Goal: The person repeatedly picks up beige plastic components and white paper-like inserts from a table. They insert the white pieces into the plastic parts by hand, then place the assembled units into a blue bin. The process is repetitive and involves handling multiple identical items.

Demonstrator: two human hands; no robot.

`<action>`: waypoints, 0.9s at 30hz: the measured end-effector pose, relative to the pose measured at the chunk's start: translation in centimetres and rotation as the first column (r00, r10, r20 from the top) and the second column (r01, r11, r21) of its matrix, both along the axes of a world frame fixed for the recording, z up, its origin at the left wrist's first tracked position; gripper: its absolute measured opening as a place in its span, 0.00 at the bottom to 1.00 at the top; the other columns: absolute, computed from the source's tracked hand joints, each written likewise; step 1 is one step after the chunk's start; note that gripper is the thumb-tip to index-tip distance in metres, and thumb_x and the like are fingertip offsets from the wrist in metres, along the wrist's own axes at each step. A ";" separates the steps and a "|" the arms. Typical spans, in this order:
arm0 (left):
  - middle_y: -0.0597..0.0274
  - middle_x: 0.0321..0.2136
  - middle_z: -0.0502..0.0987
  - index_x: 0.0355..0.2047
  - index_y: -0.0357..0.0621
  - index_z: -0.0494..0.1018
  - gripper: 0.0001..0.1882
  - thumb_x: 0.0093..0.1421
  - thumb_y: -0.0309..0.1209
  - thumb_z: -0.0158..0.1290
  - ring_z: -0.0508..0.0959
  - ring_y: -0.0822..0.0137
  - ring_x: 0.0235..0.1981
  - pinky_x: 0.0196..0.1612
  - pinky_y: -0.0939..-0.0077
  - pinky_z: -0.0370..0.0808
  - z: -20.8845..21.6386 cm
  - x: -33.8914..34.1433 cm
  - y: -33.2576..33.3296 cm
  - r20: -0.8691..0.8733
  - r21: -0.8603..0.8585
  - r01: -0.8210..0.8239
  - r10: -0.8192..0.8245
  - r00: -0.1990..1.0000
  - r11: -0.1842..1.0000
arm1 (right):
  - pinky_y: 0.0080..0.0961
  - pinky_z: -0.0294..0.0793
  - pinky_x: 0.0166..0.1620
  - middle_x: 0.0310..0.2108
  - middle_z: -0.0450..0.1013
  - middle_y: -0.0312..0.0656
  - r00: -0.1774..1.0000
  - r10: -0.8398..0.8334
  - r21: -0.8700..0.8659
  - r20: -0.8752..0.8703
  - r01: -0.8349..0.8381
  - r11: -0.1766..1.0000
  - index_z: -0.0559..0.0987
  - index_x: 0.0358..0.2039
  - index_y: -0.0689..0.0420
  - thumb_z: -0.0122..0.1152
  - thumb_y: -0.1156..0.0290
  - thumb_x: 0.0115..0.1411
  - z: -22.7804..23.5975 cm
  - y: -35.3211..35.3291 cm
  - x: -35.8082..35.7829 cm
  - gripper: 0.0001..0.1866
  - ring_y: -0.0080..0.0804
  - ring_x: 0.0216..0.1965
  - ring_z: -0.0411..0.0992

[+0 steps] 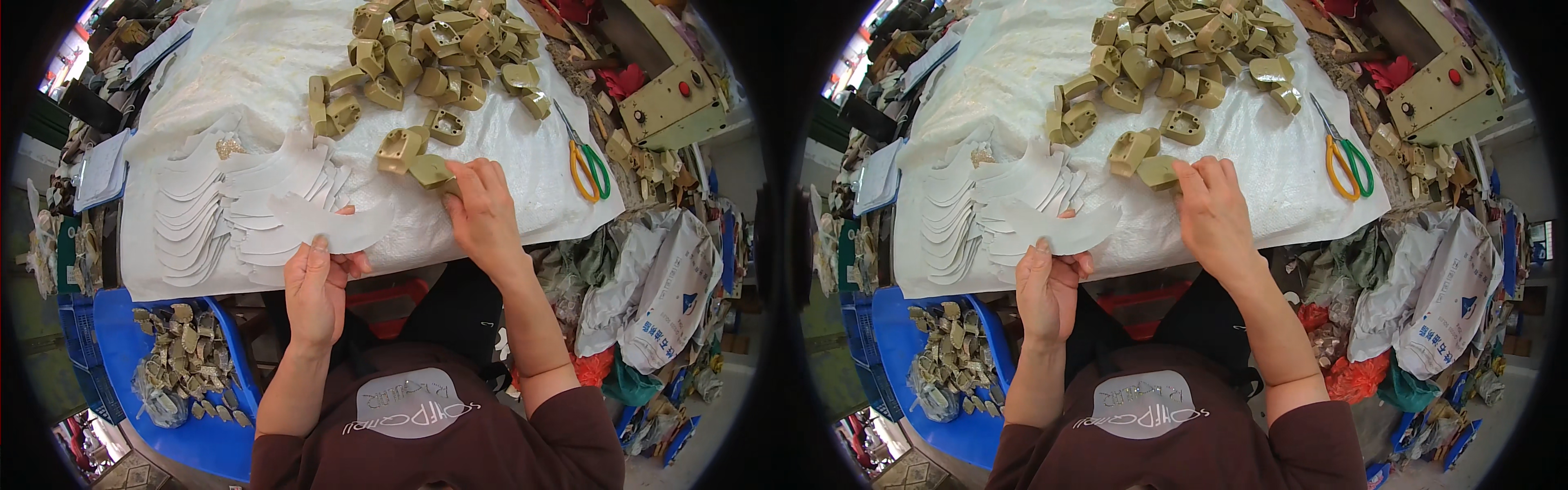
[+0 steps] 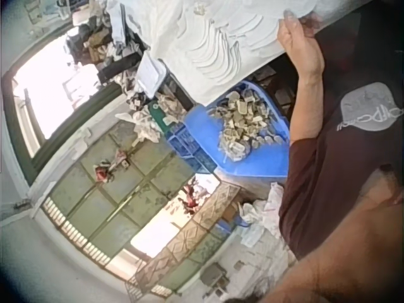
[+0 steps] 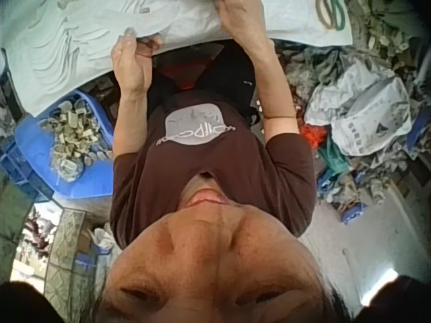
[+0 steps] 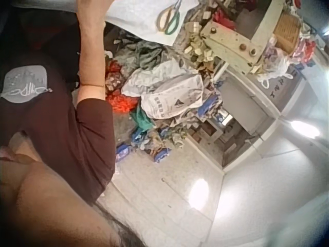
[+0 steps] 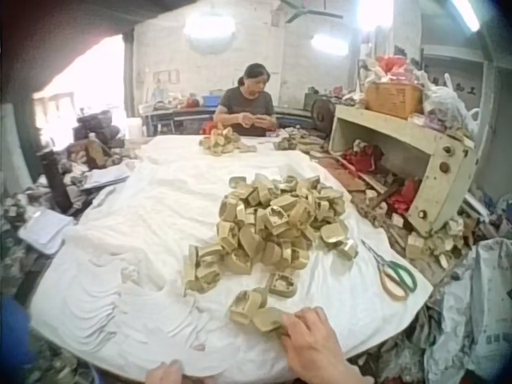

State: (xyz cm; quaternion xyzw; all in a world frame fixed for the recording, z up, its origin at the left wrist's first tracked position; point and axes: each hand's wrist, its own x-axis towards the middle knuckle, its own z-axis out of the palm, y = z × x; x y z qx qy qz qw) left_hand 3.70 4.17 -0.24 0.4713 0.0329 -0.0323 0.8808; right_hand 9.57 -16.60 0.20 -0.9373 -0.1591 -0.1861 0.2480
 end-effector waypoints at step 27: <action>0.53 0.38 0.73 0.58 0.31 0.56 0.23 0.68 0.33 0.37 0.74 0.65 0.34 0.36 0.73 0.70 -1.1 -1.4 -0.1 -0.044 -0.240 0.009 -0.020 0.999 0.971 | 0.25 0.73 0.35 0.34 0.72 0.47 0.978 0.194 0.535 0.078 -0.206 0.820 0.73 0.42 0.59 0.60 0.89 0.47 2.7 -1.1 -6.6 0.21 0.38 0.32 0.72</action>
